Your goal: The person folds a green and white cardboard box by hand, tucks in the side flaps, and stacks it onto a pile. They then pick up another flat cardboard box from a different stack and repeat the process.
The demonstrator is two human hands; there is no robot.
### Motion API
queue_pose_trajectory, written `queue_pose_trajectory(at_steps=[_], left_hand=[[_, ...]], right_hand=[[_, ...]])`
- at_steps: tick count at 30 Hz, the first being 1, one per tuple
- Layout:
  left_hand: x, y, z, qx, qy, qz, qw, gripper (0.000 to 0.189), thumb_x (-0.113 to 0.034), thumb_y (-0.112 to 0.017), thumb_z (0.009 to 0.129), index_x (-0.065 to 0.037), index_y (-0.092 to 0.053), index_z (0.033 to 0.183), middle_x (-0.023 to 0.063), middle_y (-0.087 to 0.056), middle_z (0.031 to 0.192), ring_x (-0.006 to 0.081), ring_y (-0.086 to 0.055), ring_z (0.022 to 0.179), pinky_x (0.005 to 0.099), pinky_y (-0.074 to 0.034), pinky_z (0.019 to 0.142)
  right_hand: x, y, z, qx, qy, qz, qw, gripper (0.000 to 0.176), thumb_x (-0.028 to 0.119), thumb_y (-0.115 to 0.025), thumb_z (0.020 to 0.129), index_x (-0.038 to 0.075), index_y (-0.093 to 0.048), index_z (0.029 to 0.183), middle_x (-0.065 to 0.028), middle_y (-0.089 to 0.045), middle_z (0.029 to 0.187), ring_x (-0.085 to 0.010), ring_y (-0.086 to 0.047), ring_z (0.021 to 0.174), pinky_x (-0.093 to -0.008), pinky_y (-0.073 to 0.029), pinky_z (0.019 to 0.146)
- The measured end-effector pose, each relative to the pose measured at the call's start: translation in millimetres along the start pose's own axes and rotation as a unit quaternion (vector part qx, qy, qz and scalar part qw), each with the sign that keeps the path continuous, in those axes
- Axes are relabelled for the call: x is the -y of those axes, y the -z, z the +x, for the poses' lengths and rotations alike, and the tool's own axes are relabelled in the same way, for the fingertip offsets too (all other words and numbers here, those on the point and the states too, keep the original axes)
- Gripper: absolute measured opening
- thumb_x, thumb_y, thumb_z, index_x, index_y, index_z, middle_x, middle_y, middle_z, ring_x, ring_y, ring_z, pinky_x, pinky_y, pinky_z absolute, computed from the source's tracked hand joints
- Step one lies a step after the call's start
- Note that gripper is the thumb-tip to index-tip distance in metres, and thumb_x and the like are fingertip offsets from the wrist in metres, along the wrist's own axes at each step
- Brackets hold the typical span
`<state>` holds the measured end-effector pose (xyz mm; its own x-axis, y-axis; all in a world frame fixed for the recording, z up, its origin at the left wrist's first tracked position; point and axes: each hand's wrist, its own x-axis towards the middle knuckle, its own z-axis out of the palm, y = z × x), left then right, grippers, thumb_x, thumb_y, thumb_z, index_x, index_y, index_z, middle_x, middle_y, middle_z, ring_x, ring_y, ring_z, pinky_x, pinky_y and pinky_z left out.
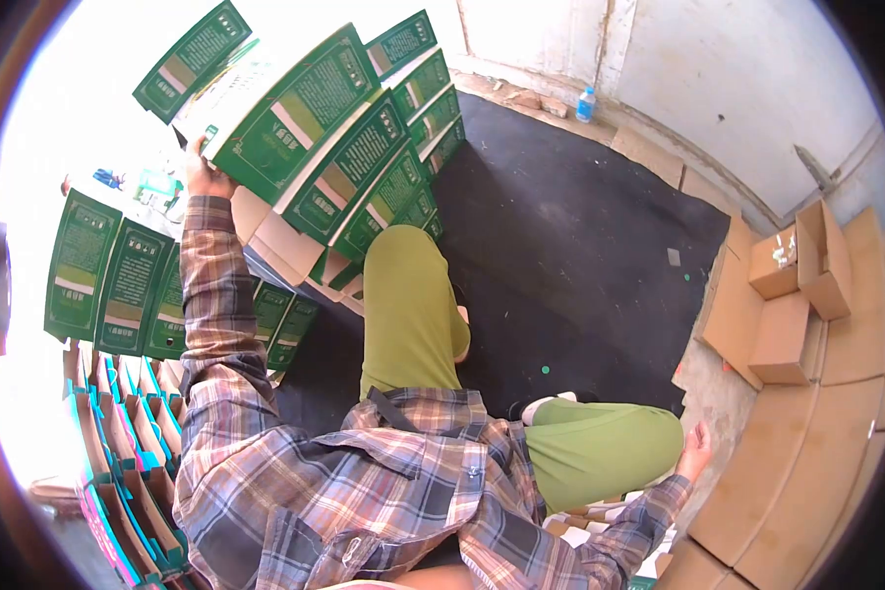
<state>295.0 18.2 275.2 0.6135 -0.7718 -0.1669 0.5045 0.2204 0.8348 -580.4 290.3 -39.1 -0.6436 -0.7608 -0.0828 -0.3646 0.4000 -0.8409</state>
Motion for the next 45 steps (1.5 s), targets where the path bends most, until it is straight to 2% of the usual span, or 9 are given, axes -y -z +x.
queue_pose_trajectory(at_steps=[10, 11, 15, 18, 22, 27, 32, 39, 45], left_hand=[[8, 1, 15, 0.009, -0.049, 0.013, 0.999, 0.040, -0.039, -0.053, 0.083, -0.006, -0.061, 0.105, 0.0029, -0.063, 0.084, 0.0157, -0.057, 0.068, 0.0351, -0.051, 0.066], [6, 14, 40, -0.005, -0.069, 0.036, 0.997, 0.050, -0.044, -0.060, 0.076, -0.007, -0.055, 0.110, 0.0135, -0.056, 0.110, 0.0321, -0.052, 0.101, 0.0545, -0.044, 0.083], [-16, 58, 95, -0.081, 0.074, 0.065, 0.992, 0.073, -0.042, -0.069, 0.068, -0.009, -0.044, 0.127, 0.0141, -0.041, 0.128, 0.0333, -0.046, 0.112, 0.0516, -0.046, 0.087], [-36, 90, 140, -0.062, -0.153, 0.148, 0.975, 0.073, -0.034, -0.073, 0.067, -0.006, -0.043, 0.126, 0.0126, -0.043, 0.116, 0.0299, -0.048, 0.106, 0.0462, -0.044, 0.090], [10, 20, 5, -0.156, -0.676, 0.228, 0.683, 0.046, -0.020, -0.073, 0.075, -0.001, -0.053, 0.112, 0.0072, -0.048, 0.089, 0.0234, -0.052, 0.088, 0.0373, -0.047, 0.083], [125, -62, -134, 0.110, -0.717, 0.489, 0.485, 0.035, -0.020, -0.069, 0.083, -0.005, -0.058, 0.112, 0.0102, -0.054, 0.113, 0.0226, -0.054, 0.096, 0.0331, -0.048, 0.077], [266, -88, -189, 0.461, -0.506, 0.432, 0.588, 0.027, -0.002, -0.064, 0.077, -0.003, -0.064, 0.105, 0.0117, -0.061, 0.107, 0.0276, -0.055, 0.101, 0.0388, -0.040, 0.093], [380, -41, -205, 0.618, -0.398, 0.503, 0.455, 0.030, -0.006, -0.066, 0.074, -0.011, -0.065, 0.103, 0.0081, -0.054, 0.113, 0.0301, -0.045, 0.110, 0.0410, -0.038, 0.092], [385, -34, -196, 0.616, -0.344, 0.518, 0.484, 0.030, -0.005, -0.065, 0.075, -0.009, -0.064, 0.104, 0.0084, -0.053, 0.114, 0.0293, -0.045, 0.109, 0.0403, -0.038, 0.092]], right_hand=[[-85, -16, -68, 0.001, -0.071, -0.079, 0.994, 0.026, 0.005, -0.061, 0.080, -0.001, -0.063, 0.105, -0.0072, -0.067, 0.094, -0.0148, -0.059, 0.080, -0.0272, -0.049, 0.072], [-99, -19, -75, 0.013, -0.058, -0.153, 0.986, 0.026, 0.006, -0.061, 0.080, -0.001, -0.064, 0.105, -0.0065, -0.067, 0.092, -0.0141, -0.058, 0.079, -0.0268, -0.048, 0.071], [-115, -33, -123, -0.007, -0.228, -0.117, 0.966, 0.034, 0.023, -0.066, 0.079, 0.005, -0.065, 0.109, -0.0122, -0.067, 0.101, -0.0209, -0.064, 0.090, -0.0311, -0.050, 0.078], [-131, -43, -177, -0.037, -0.274, -0.060, 0.959, 0.037, 0.020, -0.068, 0.077, 0.002, -0.064, 0.109, -0.0137, -0.067, 0.104, -0.0213, -0.064, 0.093, -0.0313, -0.050, 0.082], [-117, -51, -251, -0.110, -0.529, 0.082, 0.838, 0.023, 0.010, -0.060, 0.079, 0.001, -0.066, 0.099, -0.0124, -0.068, 0.092, -0.0264, -0.063, 0.089, -0.0379, -0.052, 0.072], [-273, -73, -361, 0.019, -0.622, 0.026, 0.782, 0.024, 0.020, -0.059, 0.084, 0.012, -0.059, 0.106, -0.0078, -0.059, 0.092, -0.0231, -0.060, 0.075, -0.0436, -0.052, 0.058], [-192, -78, -426, -0.226, -0.681, 0.226, 0.658, 0.030, 0.020, -0.056, 0.082, 0.010, -0.052, 0.110, -0.0126, -0.055, 0.096, -0.0299, -0.059, 0.082, -0.0521, -0.048, 0.071], [-154, -89, -441, -0.471, -0.589, 0.481, 0.448, 0.037, 0.034, -0.055, 0.088, 0.012, -0.046, 0.116, -0.0084, -0.051, 0.103, -0.0271, -0.056, 0.089, -0.0476, -0.048, 0.072], [-203, -98, -449, -0.512, -0.513, 0.606, 0.329, 0.038, 0.039, -0.058, 0.087, 0.012, -0.050, 0.113, -0.0057, -0.054, 0.097, -0.0242, -0.056, 0.086, -0.0428, -0.048, 0.070]])
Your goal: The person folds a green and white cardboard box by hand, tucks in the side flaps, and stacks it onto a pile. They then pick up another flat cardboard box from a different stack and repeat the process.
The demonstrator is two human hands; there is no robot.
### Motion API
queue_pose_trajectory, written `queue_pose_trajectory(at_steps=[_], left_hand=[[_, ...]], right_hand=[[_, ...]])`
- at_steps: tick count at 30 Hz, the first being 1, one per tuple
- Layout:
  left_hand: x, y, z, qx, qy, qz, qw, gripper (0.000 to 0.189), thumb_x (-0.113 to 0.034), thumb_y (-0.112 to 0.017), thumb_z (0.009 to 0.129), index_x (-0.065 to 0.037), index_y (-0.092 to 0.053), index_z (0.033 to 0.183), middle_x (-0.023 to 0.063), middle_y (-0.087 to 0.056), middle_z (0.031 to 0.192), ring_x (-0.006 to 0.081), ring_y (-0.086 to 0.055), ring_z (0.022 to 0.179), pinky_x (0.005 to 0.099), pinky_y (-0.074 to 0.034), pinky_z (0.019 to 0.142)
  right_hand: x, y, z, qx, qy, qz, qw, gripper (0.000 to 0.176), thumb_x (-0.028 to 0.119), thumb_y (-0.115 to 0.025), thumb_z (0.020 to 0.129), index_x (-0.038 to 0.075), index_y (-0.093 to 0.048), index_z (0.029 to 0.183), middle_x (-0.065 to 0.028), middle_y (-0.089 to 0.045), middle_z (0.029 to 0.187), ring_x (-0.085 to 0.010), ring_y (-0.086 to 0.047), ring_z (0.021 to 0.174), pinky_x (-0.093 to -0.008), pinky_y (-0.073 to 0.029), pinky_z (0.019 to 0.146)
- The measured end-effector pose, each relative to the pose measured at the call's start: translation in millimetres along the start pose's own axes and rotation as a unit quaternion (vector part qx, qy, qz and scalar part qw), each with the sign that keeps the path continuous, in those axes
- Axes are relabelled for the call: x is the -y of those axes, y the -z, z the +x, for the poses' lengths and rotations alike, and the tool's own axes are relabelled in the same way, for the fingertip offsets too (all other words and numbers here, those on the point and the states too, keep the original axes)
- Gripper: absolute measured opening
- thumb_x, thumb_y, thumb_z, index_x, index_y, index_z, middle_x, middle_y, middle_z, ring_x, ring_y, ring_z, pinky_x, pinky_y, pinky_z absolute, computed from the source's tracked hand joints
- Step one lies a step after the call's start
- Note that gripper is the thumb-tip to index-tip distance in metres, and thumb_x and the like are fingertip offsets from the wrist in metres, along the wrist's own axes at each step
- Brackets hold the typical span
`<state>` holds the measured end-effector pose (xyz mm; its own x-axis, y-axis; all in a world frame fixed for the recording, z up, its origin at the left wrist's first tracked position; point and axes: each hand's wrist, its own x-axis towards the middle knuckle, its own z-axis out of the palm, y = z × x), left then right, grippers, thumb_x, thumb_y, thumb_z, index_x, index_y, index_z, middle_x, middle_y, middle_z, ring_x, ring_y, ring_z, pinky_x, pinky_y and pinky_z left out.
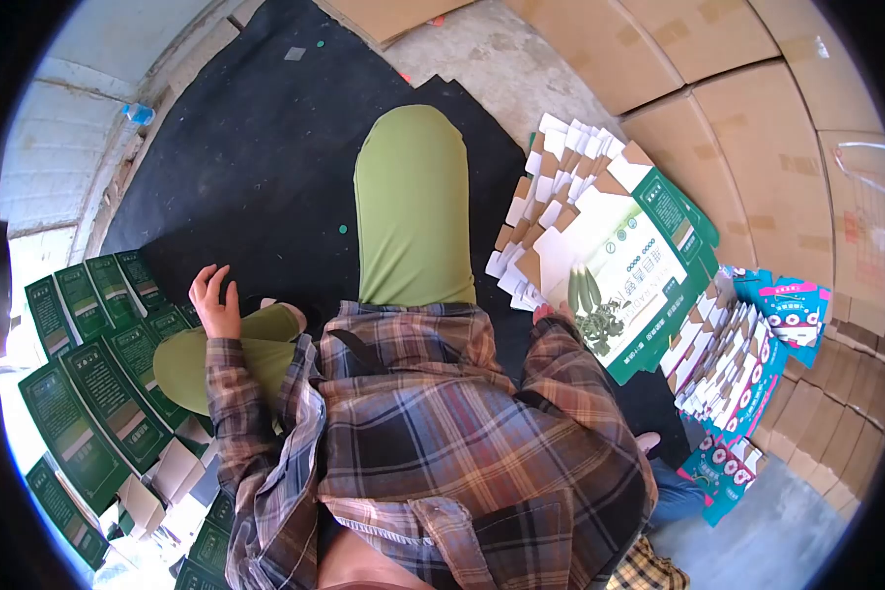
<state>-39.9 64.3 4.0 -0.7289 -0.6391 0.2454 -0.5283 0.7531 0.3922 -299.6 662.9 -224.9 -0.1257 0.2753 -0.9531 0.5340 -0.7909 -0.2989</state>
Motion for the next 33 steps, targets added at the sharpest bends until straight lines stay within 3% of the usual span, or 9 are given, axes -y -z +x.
queue_pose_trajectory(at_steps=[4, 6, 9, 16, 22, 27, 29, 30, 33], left_hand=[[3, -3, 0, -0.020, 0.031, -0.038, 0.999, 0.028, -0.003, -0.064, 0.076, -0.008, -0.065, 0.103, 0.0087, -0.052, 0.112, 0.0275, -0.048, 0.106, 0.0370, -0.041, 0.089], [2, -3, 1, -0.029, 0.026, -0.050, 0.998, 0.027, -0.002, -0.064, 0.076, -0.007, -0.065, 0.103, 0.0089, -0.052, 0.112, 0.0266, -0.050, 0.104, 0.0360, -0.042, 0.087], [-5, -3, 4, -0.004, 0.058, -0.105, 0.993, 0.026, 0.000, -0.062, 0.078, -0.005, -0.064, 0.103, 0.0090, -0.052, 0.111, 0.0250, -0.053, 0.098, 0.0331, -0.045, 0.082], [-7, -3, 8, 0.005, 0.077, -0.155, 0.985, 0.023, 0.000, -0.061, 0.080, -0.004, -0.064, 0.102, 0.0071, -0.054, 0.106, 0.0170, -0.055, 0.086, 0.0254, -0.046, 0.065], [-11, 1, 12, -0.002, 0.106, -0.193, 0.976, 0.021, 0.002, -0.059, 0.082, -0.004, -0.064, 0.102, 0.0041, -0.054, 0.104, 0.0109, -0.054, 0.081, 0.0218, -0.046, 0.059], [-10, 4, 16, -0.027, 0.128, -0.224, 0.966, 0.022, 0.001, -0.060, 0.081, -0.005, -0.064, 0.102, 0.0031, -0.055, 0.104, 0.0096, -0.054, 0.076, 0.0212, -0.044, 0.058], [-3, 6, 16, -0.040, 0.150, -0.221, 0.963, 0.024, 0.001, -0.061, 0.081, -0.006, -0.064, 0.104, 0.0023, -0.056, 0.104, 0.0088, -0.055, 0.077, 0.0208, -0.045, 0.058], [-1, 6, 16, -0.058, 0.162, -0.240, 0.955, 0.025, 0.000, -0.062, 0.081, -0.007, -0.064, 0.105, 0.0017, -0.055, 0.105, 0.0080, -0.055, 0.078, 0.0204, -0.045, 0.058], [13, 14, 18, -0.081, 0.195, -0.252, 0.944, 0.034, -0.002, -0.063, 0.080, -0.009, -0.061, 0.113, 0.0017, -0.054, 0.109, 0.0086, -0.056, 0.084, 0.0211, -0.047, 0.063]], right_hand=[[-4, -6, 9, 0.023, -0.022, 0.065, 0.997, 0.039, 0.042, -0.059, 0.086, 0.012, -0.052, 0.111, -0.0043, -0.056, 0.095, -0.0227, -0.057, 0.084, -0.0404, -0.049, 0.069], [-18, -22, -29, 0.076, 0.077, 0.122, 0.987, 0.045, 0.048, -0.065, 0.081, 0.012, -0.055, 0.107, -0.0014, -0.059, 0.088, -0.0186, -0.056, 0.078, -0.0347, -0.049, 0.064], [-10, -46, -27, 0.136, 0.096, 0.137, 0.977, 0.049, 0.047, -0.070, 0.077, 0.013, -0.055, 0.108, -0.0020, -0.060, 0.093, -0.0171, -0.055, 0.076, -0.0298, -0.048, 0.060], [-7, -156, -151, 0.177, 0.173, 0.143, 0.958, 0.035, 0.038, -0.067, 0.082, 0.011, -0.058, 0.101, -0.0023, -0.058, 0.088, -0.0131, -0.054, 0.073, -0.0226, -0.046, 0.057], [-36, -190, -263, 0.407, 0.165, 0.016, 0.898, 0.021, 0.027, -0.061, 0.088, 0.009, -0.058, 0.098, -0.0005, -0.060, 0.082, -0.0115, -0.053, 0.067, -0.0253, -0.045, 0.058], [-72, -207, -338, 0.522, 0.149, -0.102, 0.834, 0.024, 0.028, -0.060, 0.088, 0.009, -0.057, 0.103, -0.0007, -0.062, 0.085, -0.0116, -0.051, 0.062, -0.0269, -0.043, 0.057], [-78, -217, -351, 0.585, 0.125, -0.183, 0.780, 0.024, 0.028, -0.059, 0.088, 0.008, -0.057, 0.101, -0.0021, -0.064, 0.093, -0.0120, -0.053, 0.066, -0.0267, -0.041, 0.056], [-76, -226, -352, 0.607, 0.087, -0.204, 0.763, 0.028, 0.025, -0.058, 0.087, 0.006, -0.057, 0.108, -0.0068, -0.063, 0.106, -0.0177, -0.060, 0.079, -0.0317, -0.048, 0.066], [-107, -244, -413, 0.553, 0.130, -0.234, 0.789, 0.030, 0.022, -0.056, 0.088, 0.002, -0.057, 0.112, -0.0088, -0.064, 0.106, -0.0206, -0.063, 0.086, -0.0336, -0.050, 0.075]])
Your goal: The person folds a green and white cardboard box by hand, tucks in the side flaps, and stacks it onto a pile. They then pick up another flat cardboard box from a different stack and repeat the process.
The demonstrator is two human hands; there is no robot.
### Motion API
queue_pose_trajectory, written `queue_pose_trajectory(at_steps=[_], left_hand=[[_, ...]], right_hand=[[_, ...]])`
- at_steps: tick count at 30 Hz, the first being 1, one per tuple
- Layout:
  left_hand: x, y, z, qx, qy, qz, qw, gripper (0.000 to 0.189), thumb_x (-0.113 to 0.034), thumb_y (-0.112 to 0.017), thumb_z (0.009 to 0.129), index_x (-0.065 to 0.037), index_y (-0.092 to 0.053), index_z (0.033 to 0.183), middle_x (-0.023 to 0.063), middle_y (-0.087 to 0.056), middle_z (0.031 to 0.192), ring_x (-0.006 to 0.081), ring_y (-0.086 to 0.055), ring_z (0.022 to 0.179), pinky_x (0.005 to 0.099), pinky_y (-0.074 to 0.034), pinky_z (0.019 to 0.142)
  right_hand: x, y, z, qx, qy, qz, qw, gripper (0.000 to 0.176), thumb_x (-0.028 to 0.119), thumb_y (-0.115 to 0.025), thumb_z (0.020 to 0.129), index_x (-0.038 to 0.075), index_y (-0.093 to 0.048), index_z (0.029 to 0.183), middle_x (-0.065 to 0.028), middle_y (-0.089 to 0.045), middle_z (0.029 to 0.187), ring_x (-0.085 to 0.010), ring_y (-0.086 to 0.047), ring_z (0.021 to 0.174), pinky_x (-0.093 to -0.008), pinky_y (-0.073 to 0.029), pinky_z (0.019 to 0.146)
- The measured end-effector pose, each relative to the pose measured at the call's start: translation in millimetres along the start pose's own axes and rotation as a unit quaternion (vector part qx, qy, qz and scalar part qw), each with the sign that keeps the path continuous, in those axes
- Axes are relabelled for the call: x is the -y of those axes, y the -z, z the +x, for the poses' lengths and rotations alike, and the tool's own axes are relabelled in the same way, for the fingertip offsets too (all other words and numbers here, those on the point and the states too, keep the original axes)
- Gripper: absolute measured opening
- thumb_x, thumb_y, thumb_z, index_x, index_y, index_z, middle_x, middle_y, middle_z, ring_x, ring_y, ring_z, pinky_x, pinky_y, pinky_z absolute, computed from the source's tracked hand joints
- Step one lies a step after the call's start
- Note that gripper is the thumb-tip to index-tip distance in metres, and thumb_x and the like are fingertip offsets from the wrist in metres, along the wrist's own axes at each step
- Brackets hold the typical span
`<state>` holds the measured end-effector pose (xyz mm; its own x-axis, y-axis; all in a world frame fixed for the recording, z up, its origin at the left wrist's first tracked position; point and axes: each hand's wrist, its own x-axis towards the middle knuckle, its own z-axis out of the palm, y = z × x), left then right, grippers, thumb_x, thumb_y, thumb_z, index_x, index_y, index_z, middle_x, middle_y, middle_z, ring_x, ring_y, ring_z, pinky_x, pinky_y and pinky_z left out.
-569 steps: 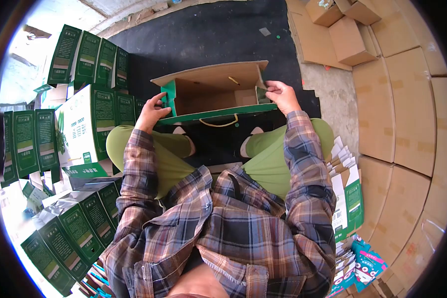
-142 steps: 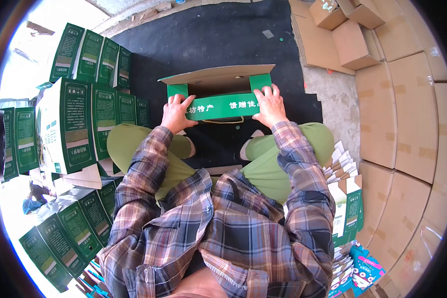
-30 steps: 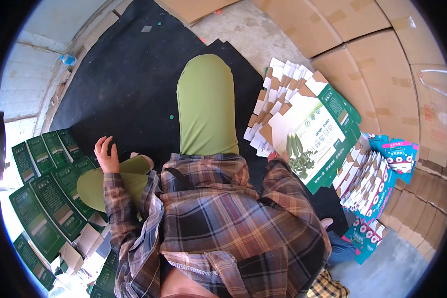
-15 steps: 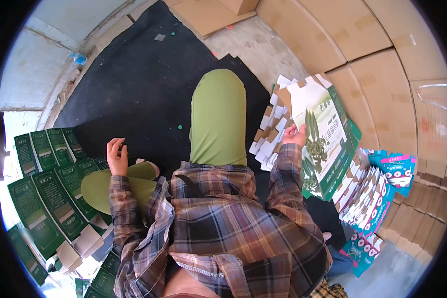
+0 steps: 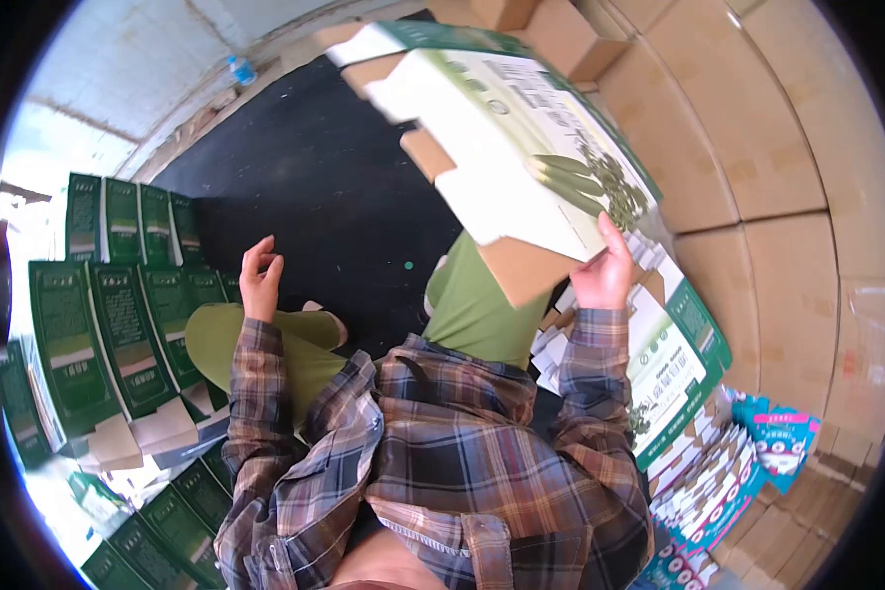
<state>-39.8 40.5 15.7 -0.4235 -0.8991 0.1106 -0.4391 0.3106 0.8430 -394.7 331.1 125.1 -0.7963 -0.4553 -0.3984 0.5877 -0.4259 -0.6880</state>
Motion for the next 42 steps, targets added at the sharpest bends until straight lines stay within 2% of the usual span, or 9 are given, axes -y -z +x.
queue_pose_trajectory(at_steps=[7, 12, 14, 18, 26, 28, 30, 38, 42], left_hand=[[-8, 51, 28, -0.168, -0.036, -0.224, 0.959, 0.076, -0.003, -0.066, 0.077, -0.008, -0.027, 0.142, 0.0127, -0.040, 0.135, 0.0229, -0.042, 0.120, 0.0359, -0.041, 0.097], [0, 85, 29, -0.187, -0.042, -0.345, 0.919, 0.035, -0.004, -0.065, 0.082, -0.003, -0.052, 0.114, 0.0087, -0.056, 0.115, 0.0202, -0.052, 0.110, 0.0330, -0.041, 0.097], [8, 82, 28, -0.204, -0.068, -0.365, 0.906, 0.027, -0.003, -0.069, 0.078, -0.003, -0.058, 0.103, 0.0071, -0.058, 0.104, 0.0176, -0.056, 0.101, 0.0314, -0.042, 0.093], [27, 71, 23, -0.133, 0.008, -0.471, 0.872, 0.025, 0.000, -0.067, 0.080, -0.003, -0.057, 0.102, 0.0061, -0.061, 0.100, 0.0168, -0.057, 0.098, 0.0319, -0.042, 0.092], [17, 51, 23, -0.049, 0.094, -0.442, 0.891, 0.027, -0.003, -0.068, 0.079, -0.002, -0.059, 0.104, 0.0082, -0.063, 0.104, 0.0164, -0.057, 0.099, 0.0318, -0.040, 0.093], [19, 51, 22, -0.041, 0.083, -0.430, 0.898, 0.026, -0.003, -0.068, 0.079, -0.003, -0.060, 0.104, 0.0082, -0.064, 0.103, 0.0182, -0.057, 0.102, 0.0330, -0.039, 0.095], [15, 50, 20, -0.031, 0.036, -0.424, 0.905, 0.025, -0.002, -0.068, 0.079, -0.004, -0.062, 0.103, 0.0089, -0.062, 0.107, 0.0216, -0.055, 0.109, 0.0361, -0.037, 0.098], [10, 54, 13, 0.013, -0.033, -0.357, 0.933, 0.015, -0.003, -0.069, 0.077, -0.003, -0.067, 0.092, 0.0109, -0.054, 0.121, 0.0257, -0.045, 0.121, 0.0403, -0.033, 0.102], [-4, 55, 11, 0.005, 0.005, -0.368, 0.930, 0.027, -0.007, -0.068, 0.079, -0.001, -0.064, 0.105, 0.0128, -0.046, 0.134, 0.0253, -0.042, 0.125, 0.0384, -0.031, 0.105]], right_hand=[[-14, -42, 56, 0.208, -0.235, -0.092, 0.945, 0.038, 0.026, -0.050, 0.089, -0.002, -0.055, 0.113, -0.0151, -0.064, 0.106, -0.0264, -0.063, 0.094, -0.0372, -0.049, 0.085], [-49, -64, 103, 0.237, -0.272, -0.198, 0.911, 0.038, 0.027, -0.053, 0.087, -0.001, -0.056, 0.112, -0.0135, -0.065, 0.101, -0.0237, -0.065, 0.084, -0.0340, -0.052, 0.077], [-56, -71, 123, 0.194, -0.282, -0.236, 0.910, 0.021, 0.028, -0.055, 0.085, 0.008, -0.059, 0.093, -0.0030, -0.061, 0.072, -0.0161, -0.057, 0.057, -0.0355, -0.050, 0.058], [-80, -74, 166, 0.139, -0.307, -0.252, 0.907, 0.036, 0.042, -0.040, 0.091, 0.009, -0.053, 0.083, 0.0048, -0.037, 0.055, -0.0145, -0.045, 0.049, -0.0359, -0.047, 0.056], [-105, -68, 177, 0.019, -0.085, -0.528, 0.845, 0.053, 0.052, -0.058, 0.083, 0.006, -0.054, 0.110, -0.0034, -0.057, 0.096, -0.0179, -0.055, 0.092, -0.0392, -0.047, 0.071], [-115, -83, 162, 0.067, 0.172, -0.478, 0.859, 0.068, 0.036, -0.070, 0.079, -0.002, -0.041, 0.127, -0.0192, -0.051, 0.118, -0.0278, -0.052, 0.106, -0.0397, -0.045, 0.087], [-116, -97, 150, 0.133, 0.238, -0.480, 0.834, 0.094, 0.033, -0.077, 0.072, -0.005, -0.022, 0.139, -0.0266, -0.038, 0.132, -0.0320, -0.041, 0.122, -0.0394, -0.033, 0.103], [-124, -122, 139, 0.092, 0.295, -0.566, 0.765, 0.099, 0.018, -0.075, 0.069, -0.007, -0.012, 0.141, -0.0279, -0.030, 0.136, -0.0347, -0.036, 0.125, -0.0390, -0.028, 0.106], [-126, -110, 156, 0.149, 0.281, -0.482, 0.816, 0.091, 0.007, -0.064, 0.069, -0.007, -0.011, 0.141, -0.0256, -0.030, 0.136, -0.0329, -0.039, 0.122, -0.0364, -0.032, 0.104]])
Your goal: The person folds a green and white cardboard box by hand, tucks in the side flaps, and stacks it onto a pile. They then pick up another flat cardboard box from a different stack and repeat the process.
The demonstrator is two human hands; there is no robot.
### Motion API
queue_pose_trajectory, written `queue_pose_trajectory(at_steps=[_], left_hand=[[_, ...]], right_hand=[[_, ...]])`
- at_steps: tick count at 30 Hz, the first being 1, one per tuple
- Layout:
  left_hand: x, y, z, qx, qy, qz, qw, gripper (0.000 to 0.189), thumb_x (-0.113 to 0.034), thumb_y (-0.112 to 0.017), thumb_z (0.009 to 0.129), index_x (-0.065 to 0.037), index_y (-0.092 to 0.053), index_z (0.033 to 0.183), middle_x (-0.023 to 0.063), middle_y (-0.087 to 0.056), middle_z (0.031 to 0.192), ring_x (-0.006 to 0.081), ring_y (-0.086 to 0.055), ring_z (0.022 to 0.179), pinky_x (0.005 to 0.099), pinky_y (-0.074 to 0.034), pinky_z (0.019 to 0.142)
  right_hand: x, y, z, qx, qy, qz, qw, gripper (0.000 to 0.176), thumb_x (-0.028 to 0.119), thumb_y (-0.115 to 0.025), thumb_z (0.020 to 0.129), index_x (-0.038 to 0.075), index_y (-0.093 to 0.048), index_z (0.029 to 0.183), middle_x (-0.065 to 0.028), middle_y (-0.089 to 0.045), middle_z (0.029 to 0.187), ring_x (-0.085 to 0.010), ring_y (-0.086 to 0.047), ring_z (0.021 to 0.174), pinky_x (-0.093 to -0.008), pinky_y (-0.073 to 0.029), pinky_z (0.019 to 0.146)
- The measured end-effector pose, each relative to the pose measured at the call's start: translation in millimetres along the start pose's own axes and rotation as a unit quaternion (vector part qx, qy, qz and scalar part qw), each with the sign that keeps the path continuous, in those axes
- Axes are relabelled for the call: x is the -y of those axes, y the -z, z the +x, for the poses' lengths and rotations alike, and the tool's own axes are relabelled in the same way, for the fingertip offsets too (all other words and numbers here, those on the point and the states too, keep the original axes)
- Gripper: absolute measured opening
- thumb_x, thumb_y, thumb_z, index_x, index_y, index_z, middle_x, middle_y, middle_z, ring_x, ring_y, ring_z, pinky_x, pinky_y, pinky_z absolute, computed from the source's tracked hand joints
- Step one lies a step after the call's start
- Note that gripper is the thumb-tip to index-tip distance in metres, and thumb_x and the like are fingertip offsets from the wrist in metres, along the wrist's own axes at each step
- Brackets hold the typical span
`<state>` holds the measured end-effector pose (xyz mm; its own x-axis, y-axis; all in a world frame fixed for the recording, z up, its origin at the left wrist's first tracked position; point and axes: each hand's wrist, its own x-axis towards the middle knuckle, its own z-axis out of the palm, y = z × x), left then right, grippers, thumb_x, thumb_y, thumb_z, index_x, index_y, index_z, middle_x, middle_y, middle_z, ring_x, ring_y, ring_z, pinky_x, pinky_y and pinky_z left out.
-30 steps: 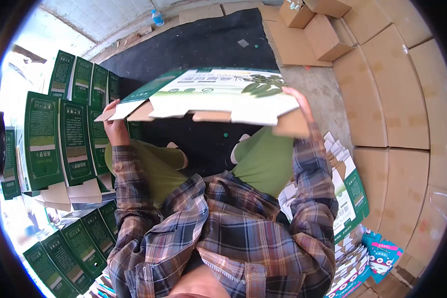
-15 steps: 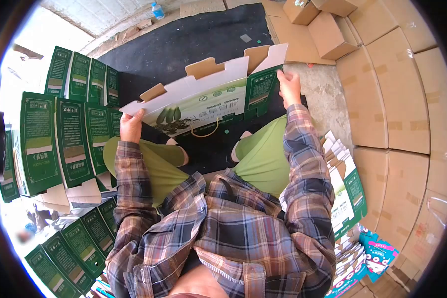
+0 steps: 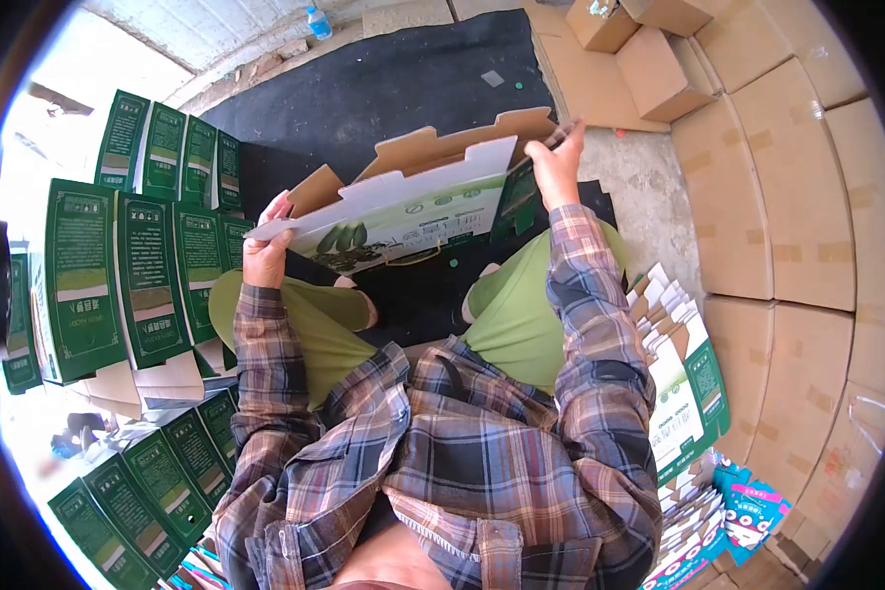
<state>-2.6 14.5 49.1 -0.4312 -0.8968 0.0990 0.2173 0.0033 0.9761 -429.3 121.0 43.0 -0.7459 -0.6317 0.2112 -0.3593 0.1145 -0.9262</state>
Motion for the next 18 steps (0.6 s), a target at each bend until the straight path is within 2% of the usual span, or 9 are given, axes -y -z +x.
queue_pose_trajectory(at_steps=[2, 3, 6, 7, 10, 14, 15, 16, 18], left_hand=[[-8, -6, -1, -0.006, 0.000, -0.010, 1.000, 0.035, -0.008, -0.068, 0.080, -0.001, -0.061, 0.113, 0.0133, -0.041, 0.139, 0.0251, -0.041, 0.125, 0.0384, -0.029, 0.106], [-11, -8, -2, -0.007, -0.012, -0.016, 1.000, 0.035, -0.008, -0.067, 0.080, -0.001, -0.060, 0.114, 0.0139, -0.038, 0.141, 0.0241, -0.042, 0.125, 0.0380, -0.030, 0.105], [0, 3, -7, 0.009, -0.028, 0.000, 1.000, 0.035, -0.008, -0.066, 0.081, -0.001, -0.060, 0.115, 0.0145, -0.033, 0.145, 0.0216, -0.044, 0.123, 0.0367, -0.033, 0.103], [0, 3, -8, 0.028, -0.030, 0.024, 0.999, 0.035, -0.008, -0.065, 0.082, -0.001, -0.060, 0.116, 0.0145, -0.031, 0.146, 0.0202, -0.045, 0.122, 0.0356, -0.034, 0.102], [-6, -12, -8, 0.039, -0.063, 0.019, 0.997, 0.030, -0.009, -0.063, 0.084, -0.002, -0.062, 0.113, 0.0144, -0.030, 0.146, 0.0184, -0.046, 0.121, 0.0336, -0.037, 0.100], [-1, -29, -10, -0.050, -0.047, 0.064, 0.996, 0.042, -0.011, -0.057, 0.089, 0.000, -0.049, 0.129, 0.0127, -0.032, 0.145, 0.0146, -0.047, 0.117, 0.0292, -0.037, 0.098], [14, -17, -8, -0.071, -0.042, 0.090, 0.992, 0.059, -0.012, -0.060, 0.088, 0.000, -0.033, 0.139, 0.0134, -0.036, 0.141, 0.0185, -0.050, 0.113, 0.0301, -0.041, 0.095], [14, -18, -3, -0.071, -0.043, 0.088, 0.993, 0.059, -0.012, -0.060, 0.088, 0.000, -0.033, 0.139, 0.0134, -0.036, 0.141, 0.0185, -0.050, 0.113, 0.0301, -0.041, 0.095], [12, -18, 2, -0.139, -0.039, 0.238, 0.961, 0.063, -0.013, -0.063, 0.085, 0.000, -0.032, 0.139, 0.0156, -0.041, 0.134, 0.0231, -0.050, 0.113, 0.0321, -0.042, 0.094]], right_hand=[[19, 12, -9, 0.034, -0.121, 0.195, 0.973, 0.089, 0.002, -0.056, 0.066, -0.006, -0.010, 0.142, -0.0222, -0.029, 0.139, -0.0292, -0.042, 0.119, -0.0317, -0.035, 0.101], [19, 15, -10, 0.024, -0.107, 0.218, 0.970, 0.081, 0.000, -0.051, 0.069, -0.004, -0.017, 0.142, -0.0173, -0.036, 0.138, -0.0241, -0.045, 0.119, -0.0281, -0.036, 0.099], [22, 28, -9, 0.072, -0.053, 0.234, 0.968, 0.068, 0.000, -0.043, 0.074, -0.003, -0.024, 0.140, -0.0137, -0.048, 0.129, -0.0215, -0.047, 0.118, -0.0304, -0.037, 0.100], [33, 28, -13, 0.103, -0.056, 0.252, 0.961, 0.063, -0.001, -0.039, 0.076, -0.002, -0.030, 0.138, -0.0155, -0.049, 0.131, -0.0216, -0.045, 0.122, -0.0315, -0.034, 0.103], [49, 26, -20, 0.174, -0.050, 0.255, 0.950, 0.062, -0.001, -0.038, 0.077, -0.002, -0.030, 0.139, -0.0148, -0.047, 0.134, -0.0221, -0.044, 0.123, -0.0319, -0.033, 0.104], [38, 16, -16, 0.205, -0.055, 0.267, 0.940, 0.058, 0.001, -0.040, 0.080, -0.001, -0.034, 0.137, -0.0136, -0.049, 0.132, -0.0193, -0.046, 0.122, -0.0305, -0.032, 0.104], [38, 15, -14, 0.205, -0.057, 0.267, 0.940, 0.058, 0.001, -0.040, 0.080, -0.001, -0.034, 0.137, -0.0136, -0.049, 0.132, -0.0193, -0.046, 0.122, -0.0305, -0.032, 0.104], [44, 16, -12, 0.208, -0.069, 0.279, 0.935, 0.057, 0.000, -0.040, 0.080, -0.001, -0.034, 0.137, -0.0138, -0.048, 0.133, -0.0195, -0.046, 0.123, -0.0305, -0.032, 0.105], [46, 11, -12, 0.215, -0.087, 0.292, 0.928, 0.057, 0.000, -0.041, 0.080, -0.001, -0.034, 0.137, -0.0140, -0.048, 0.134, -0.0198, -0.045, 0.123, -0.0306, -0.031, 0.105]])
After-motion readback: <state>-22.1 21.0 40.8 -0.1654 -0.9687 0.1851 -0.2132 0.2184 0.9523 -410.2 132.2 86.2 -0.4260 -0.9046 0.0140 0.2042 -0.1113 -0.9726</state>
